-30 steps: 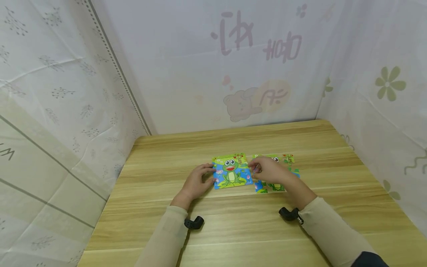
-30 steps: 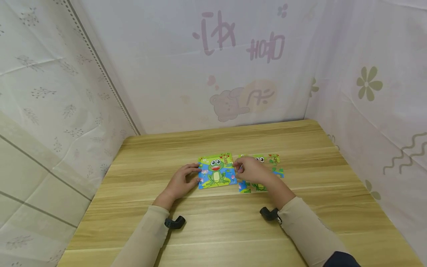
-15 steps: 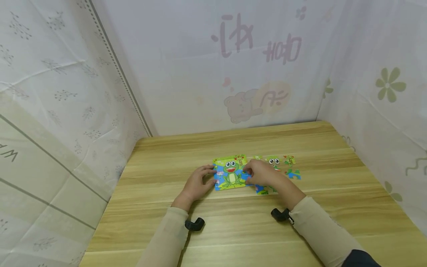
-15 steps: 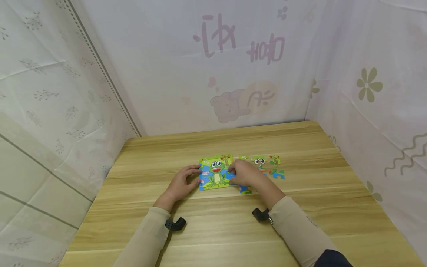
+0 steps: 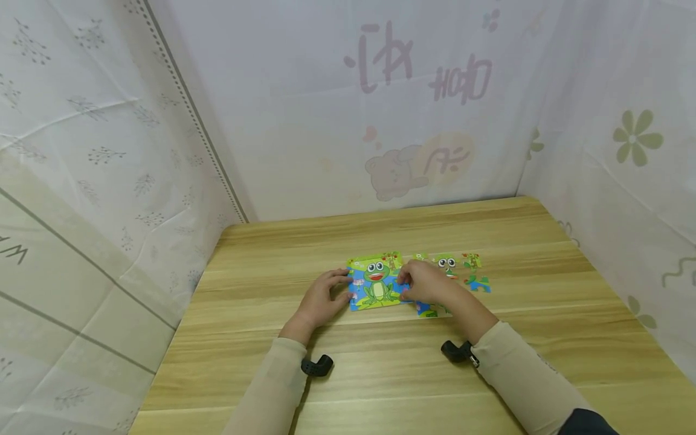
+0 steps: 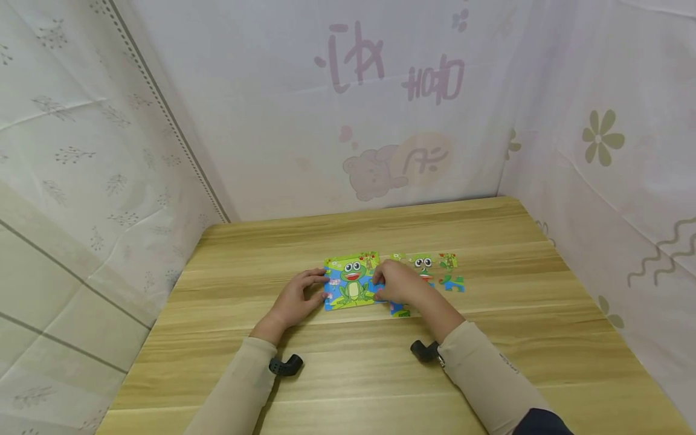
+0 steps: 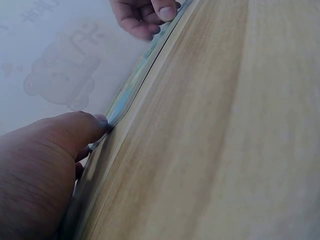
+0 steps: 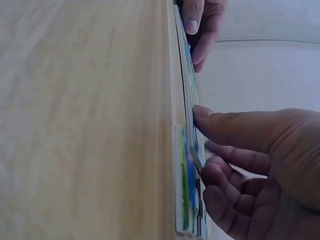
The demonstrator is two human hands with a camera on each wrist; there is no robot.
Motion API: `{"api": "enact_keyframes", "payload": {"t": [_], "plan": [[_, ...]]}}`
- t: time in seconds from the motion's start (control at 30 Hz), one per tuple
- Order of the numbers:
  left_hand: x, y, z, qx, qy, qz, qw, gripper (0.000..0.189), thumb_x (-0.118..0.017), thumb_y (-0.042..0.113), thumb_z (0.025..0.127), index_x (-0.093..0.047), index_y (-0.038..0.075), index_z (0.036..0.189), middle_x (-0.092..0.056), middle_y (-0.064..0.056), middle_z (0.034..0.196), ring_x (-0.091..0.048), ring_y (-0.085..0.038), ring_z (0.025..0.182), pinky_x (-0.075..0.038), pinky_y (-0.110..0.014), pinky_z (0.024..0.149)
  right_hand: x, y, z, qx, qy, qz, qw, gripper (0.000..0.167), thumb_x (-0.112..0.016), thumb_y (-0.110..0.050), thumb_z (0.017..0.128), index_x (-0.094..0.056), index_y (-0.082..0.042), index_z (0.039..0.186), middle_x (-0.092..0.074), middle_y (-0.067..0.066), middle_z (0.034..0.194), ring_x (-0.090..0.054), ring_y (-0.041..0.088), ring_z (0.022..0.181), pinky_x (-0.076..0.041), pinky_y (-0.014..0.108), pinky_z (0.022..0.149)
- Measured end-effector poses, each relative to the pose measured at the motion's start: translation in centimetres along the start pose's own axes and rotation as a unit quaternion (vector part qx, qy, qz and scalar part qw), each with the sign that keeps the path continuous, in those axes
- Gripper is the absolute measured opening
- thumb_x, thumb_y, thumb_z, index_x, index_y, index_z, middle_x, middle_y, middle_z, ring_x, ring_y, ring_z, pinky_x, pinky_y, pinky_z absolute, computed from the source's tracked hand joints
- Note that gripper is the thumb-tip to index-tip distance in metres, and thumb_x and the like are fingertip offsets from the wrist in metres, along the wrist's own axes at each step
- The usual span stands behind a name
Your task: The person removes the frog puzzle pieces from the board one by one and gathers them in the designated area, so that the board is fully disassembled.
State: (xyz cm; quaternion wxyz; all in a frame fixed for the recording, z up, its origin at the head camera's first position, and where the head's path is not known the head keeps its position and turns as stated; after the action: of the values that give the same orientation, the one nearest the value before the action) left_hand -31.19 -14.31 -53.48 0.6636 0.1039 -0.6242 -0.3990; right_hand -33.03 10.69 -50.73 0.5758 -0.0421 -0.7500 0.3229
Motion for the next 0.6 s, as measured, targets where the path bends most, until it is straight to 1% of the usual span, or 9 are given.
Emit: {"api": "enact_keyframes", "payload": {"t": [0.1, 0.17, 0.27, 0.47, 0.6], "plan": [[0.03, -0.04, -0.08, 0.001, -0.002, 0.002, 1.0000, 0.038, -0.076, 0.027, 0.097, -0.071, 0.013, 0.132, -0.054, 0.001, 0.153, -0.044, -0.024, 0.146, -0.035, -0.043, 0.123, 0.01, 0.04, -0.05, -0.006, 0.005, -0.008, 0.9999, 0.033, -0.091, -0.030, 0.081, -0.077, -0.017, 0.108, -0.065, -0.005, 0.100, -0.060, 0.013, 0.090, -0.056, 0.037, 0.082], [0.04, -0.02, -0.06, 0.000, -0.002, 0.003, 1.0000, 0.038, -0.076, 0.027, 0.097, -0.071, 0.013, 0.132, -0.054, 0.001, 0.153, -0.044, -0.024, 0.146, -0.036, -0.043, 0.123, 0.04, 0.04, -0.10, -0.008, 0.005, -0.006, 0.9999, 0.033, -0.091, -0.030, 0.082, -0.078, -0.016, 0.109, -0.065, -0.004, 0.101, -0.061, 0.014, 0.091, -0.057, 0.037, 0.083], [0.01, 0.01, -0.02, -0.004, -0.002, 0.004, 1.0000, 0.038, -0.076, 0.027, 0.097, -0.071, 0.013, 0.132, -0.054, 0.001, 0.153, -0.045, -0.024, 0.146, -0.037, -0.043, 0.122, -0.03, 0.11, -0.15, -0.012, -0.002, 0.002, 0.9999, 0.030, -0.091, -0.029, 0.082, -0.078, -0.018, 0.106, -0.065, -0.004, 0.099, -0.060, 0.014, 0.089, -0.056, 0.036, 0.081], [-0.02, 0.06, -0.02, -0.007, -0.004, 0.004, 1.0000, 0.037, -0.076, 0.026, 0.098, -0.071, 0.012, 0.132, -0.054, 0.000, 0.153, -0.045, -0.025, 0.146, -0.037, -0.043, 0.122, -0.32, 0.35, -0.10, -0.010, -0.015, 0.019, 0.9997, 0.036, -0.092, -0.027, 0.081, -0.073, -0.014, 0.108, -0.061, -0.002, 0.100, -0.056, 0.016, 0.087, -0.053, 0.033, 0.077], [-0.03, 0.03, -0.02, -0.008, -0.001, 0.007, 0.9999, 0.037, -0.076, 0.026, 0.097, -0.071, 0.012, 0.132, -0.054, 0.001, 0.152, -0.045, -0.024, 0.146, -0.037, -0.044, 0.122, -0.38, 0.29, -0.07, -0.004, -0.012, 0.018, 0.9997, 0.039, -0.092, -0.026, 0.081, -0.070, -0.012, 0.109, -0.059, 0.001, 0.102, -0.055, 0.017, 0.085, -0.053, 0.033, 0.076]]}}
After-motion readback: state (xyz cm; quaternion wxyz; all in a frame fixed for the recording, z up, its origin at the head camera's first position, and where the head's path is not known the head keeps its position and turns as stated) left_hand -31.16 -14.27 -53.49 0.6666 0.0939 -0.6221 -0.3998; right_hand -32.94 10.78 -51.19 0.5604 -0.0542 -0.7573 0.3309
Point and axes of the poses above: each hand's wrist, its own z-axis towards the middle knuckle, its own x-axis out of the back of the hand, y = z × x, the point moved 7 cm from there along z, towards the middle knuckle
